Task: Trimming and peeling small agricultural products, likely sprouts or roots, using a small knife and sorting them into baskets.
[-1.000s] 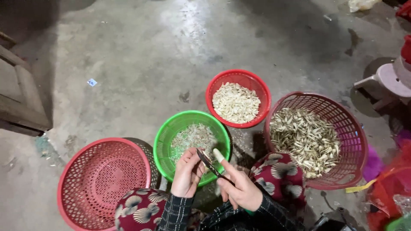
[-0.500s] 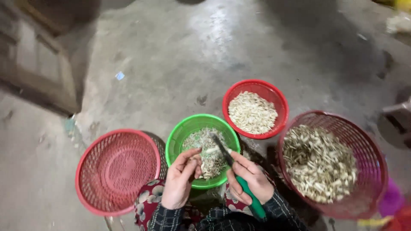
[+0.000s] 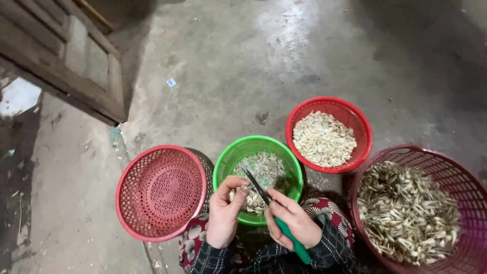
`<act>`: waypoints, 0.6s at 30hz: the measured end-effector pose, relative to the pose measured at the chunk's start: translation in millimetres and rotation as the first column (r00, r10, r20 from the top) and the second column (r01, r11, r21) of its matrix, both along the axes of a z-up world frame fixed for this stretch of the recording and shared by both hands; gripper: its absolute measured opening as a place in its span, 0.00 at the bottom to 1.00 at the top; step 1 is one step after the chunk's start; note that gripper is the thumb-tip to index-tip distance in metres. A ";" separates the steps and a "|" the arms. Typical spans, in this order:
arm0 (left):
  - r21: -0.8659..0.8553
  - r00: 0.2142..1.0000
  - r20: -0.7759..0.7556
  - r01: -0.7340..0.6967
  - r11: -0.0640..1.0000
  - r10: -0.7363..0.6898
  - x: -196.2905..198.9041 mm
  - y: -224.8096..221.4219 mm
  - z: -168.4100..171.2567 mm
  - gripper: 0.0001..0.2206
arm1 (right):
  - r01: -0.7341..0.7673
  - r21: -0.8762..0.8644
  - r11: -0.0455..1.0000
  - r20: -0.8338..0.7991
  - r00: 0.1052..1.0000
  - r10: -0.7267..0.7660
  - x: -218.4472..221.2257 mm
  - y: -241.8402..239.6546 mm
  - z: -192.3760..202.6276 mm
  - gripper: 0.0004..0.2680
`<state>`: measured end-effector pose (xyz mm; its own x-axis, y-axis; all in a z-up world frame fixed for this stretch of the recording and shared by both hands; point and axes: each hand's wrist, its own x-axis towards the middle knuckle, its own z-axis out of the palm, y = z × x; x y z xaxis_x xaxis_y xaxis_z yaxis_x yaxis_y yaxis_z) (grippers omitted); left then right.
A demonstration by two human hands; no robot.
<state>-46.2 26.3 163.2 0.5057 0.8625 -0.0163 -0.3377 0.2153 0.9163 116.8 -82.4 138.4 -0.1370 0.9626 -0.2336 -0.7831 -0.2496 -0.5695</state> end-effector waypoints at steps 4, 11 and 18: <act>0.096 0.933 -0.361 0.038 0.995 -0.001 -7.6 12.8 12.9 0.08 | 0.010 -0.125 0.992 0.337 0.941 0.033 7.6 -0.3 18.4 0.24; 0.098 0.844 -0.527 0.179 0.979 -0.102 -18.3 23.6 17.1 0.08 | -0.213 0.014 0.977 0.396 0.898 0.190 8.5 7.6 28.3 0.27; -0.082 0.921 -0.358 0.132 0.988 -0.153 -26.0 26.8 1.3 0.05 | -0.198 -0.038 0.980 0.336 0.921 0.199 6.7 6.9 -2.6 0.22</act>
<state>-72.2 53.1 164.6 0.5740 0.7743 -0.2665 0.0526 0.2899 0.9556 123.5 -75.5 135.9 -0.2376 0.9232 -0.3021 -0.4800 -0.3820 -0.7897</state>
